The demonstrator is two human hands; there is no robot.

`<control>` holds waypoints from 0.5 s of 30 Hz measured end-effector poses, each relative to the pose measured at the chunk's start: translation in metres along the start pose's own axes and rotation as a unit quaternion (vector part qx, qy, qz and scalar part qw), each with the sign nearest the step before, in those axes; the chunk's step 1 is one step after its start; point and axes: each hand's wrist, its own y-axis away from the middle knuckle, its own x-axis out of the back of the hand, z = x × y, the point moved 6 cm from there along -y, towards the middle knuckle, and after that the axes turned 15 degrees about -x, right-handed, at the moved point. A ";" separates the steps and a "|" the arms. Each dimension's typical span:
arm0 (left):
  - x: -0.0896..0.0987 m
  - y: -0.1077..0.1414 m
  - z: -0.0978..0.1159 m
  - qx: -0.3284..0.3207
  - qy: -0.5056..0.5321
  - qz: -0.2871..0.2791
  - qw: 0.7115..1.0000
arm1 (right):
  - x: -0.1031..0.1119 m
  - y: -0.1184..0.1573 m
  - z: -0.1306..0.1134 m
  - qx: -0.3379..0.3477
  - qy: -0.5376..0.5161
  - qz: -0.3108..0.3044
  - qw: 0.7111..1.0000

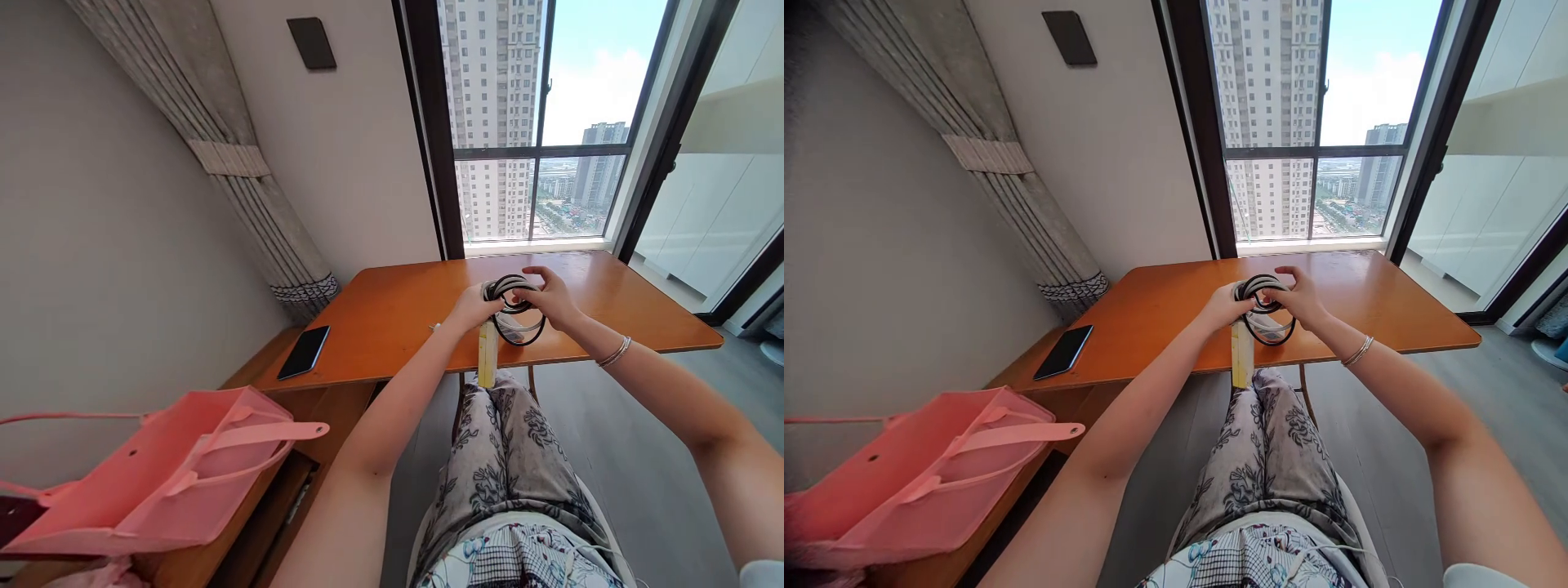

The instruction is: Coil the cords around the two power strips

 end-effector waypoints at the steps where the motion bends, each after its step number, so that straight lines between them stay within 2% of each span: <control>1: 0.001 0.001 0.000 -0.001 -0.021 0.012 1.000 | -0.001 0.000 0.002 -0.015 -0.018 -0.003 1.000; 7: 0.004 0.009 -0.008 0.013 -0.089 0.072 0.993 | -0.008 -0.001 0.008 -0.077 -0.094 -0.042 0.992; 10: 0.002 0.010 -0.015 0.014 -0.020 0.092 0.995 | -0.013 -0.002 0.009 -0.096 -0.097 -0.086 0.987; 15: -0.002 0.008 -0.017 -0.030 0.113 0.062 0.991 | -0.016 0.003 0.010 -0.078 -0.118 -0.197 0.970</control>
